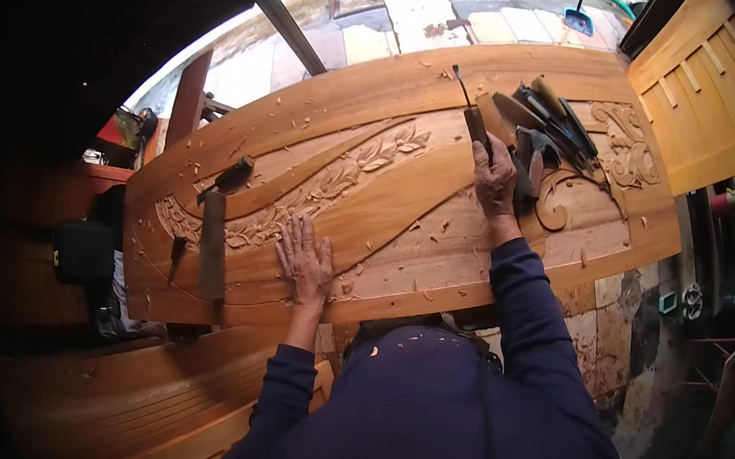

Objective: The person carves decorative floral patterns into a large wooden board using a chisel and a wooden mallet, occasionally clearing away shavings by hand.

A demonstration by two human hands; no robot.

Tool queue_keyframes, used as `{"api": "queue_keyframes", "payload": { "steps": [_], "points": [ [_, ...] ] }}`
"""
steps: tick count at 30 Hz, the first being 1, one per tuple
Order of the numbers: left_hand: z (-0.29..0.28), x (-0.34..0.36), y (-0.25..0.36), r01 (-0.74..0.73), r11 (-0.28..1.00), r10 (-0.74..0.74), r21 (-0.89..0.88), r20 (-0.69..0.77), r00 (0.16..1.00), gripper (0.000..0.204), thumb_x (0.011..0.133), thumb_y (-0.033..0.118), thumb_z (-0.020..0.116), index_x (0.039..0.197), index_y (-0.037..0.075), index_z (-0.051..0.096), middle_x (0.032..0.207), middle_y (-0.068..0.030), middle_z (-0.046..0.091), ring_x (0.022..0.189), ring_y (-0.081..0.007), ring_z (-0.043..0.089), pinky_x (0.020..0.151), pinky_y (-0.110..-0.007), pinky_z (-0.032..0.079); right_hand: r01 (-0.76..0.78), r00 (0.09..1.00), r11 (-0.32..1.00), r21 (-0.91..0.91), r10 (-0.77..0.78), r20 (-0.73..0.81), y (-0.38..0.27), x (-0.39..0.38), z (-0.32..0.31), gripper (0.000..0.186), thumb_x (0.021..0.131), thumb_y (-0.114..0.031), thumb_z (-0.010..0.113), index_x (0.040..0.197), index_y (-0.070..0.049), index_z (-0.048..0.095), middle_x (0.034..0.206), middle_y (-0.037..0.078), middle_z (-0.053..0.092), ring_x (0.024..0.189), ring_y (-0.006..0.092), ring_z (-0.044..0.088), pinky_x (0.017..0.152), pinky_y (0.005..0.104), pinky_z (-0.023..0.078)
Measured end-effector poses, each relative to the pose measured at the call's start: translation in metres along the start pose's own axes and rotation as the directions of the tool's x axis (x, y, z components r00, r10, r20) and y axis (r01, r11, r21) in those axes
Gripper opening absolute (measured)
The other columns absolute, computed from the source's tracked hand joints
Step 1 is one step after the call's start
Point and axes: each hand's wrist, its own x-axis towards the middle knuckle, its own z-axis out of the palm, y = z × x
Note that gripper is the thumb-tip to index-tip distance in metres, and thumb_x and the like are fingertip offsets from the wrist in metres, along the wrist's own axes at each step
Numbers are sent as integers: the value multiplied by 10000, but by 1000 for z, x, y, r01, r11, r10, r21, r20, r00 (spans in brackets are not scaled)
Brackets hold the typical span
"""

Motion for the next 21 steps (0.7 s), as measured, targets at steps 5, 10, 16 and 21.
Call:
{"api": "queue_keyframes", "payload": {
  "steps": [5,10,16,21],
  "points": [
    [12,1,4,1,1000,-2,27,43,999,666,1094,502,362,1658,162,264,1746,-95,142,1594,-394,108,1268,-566,64,-191,979,982,2,190,70,9,-19,0,389,1050,-216,626,1397,-42,605,873,68,662,700,112,603,642,278,505],
    [12,61,81,-329,884,344,-334,-13,939,659,1075,438,473,1647,168,292,1737,-77,176,1598,-371,112,1289,-528,110,-451,891,831,325,397,223,-11,-22,-6,440,1077,-179,582,1493,-49,517,932,30,636,691,44,541,616,196,467],
    [66,152,162,-669,713,673,-207,-66,737,550,1062,515,473,1577,325,435,1719,-3,239,1588,-331,181,1291,-545,142,-631,768,593,500,568,295,-47,-46,-26,526,1072,-128,569,1556,-23,393,1005,39,624,711,57,564,619,199,485],
    [44,163,140,-615,550,523,-566,-340,781,327,910,324,734,699,78,693,1191,-149,739,1244,-377,641,1140,-465,435,-774,631,581,251,678,377,-78,-64,-46,550,1052,-131,599,1552,-10,404,989,26,613,696,46,542,581,206,469]
  ]
}}
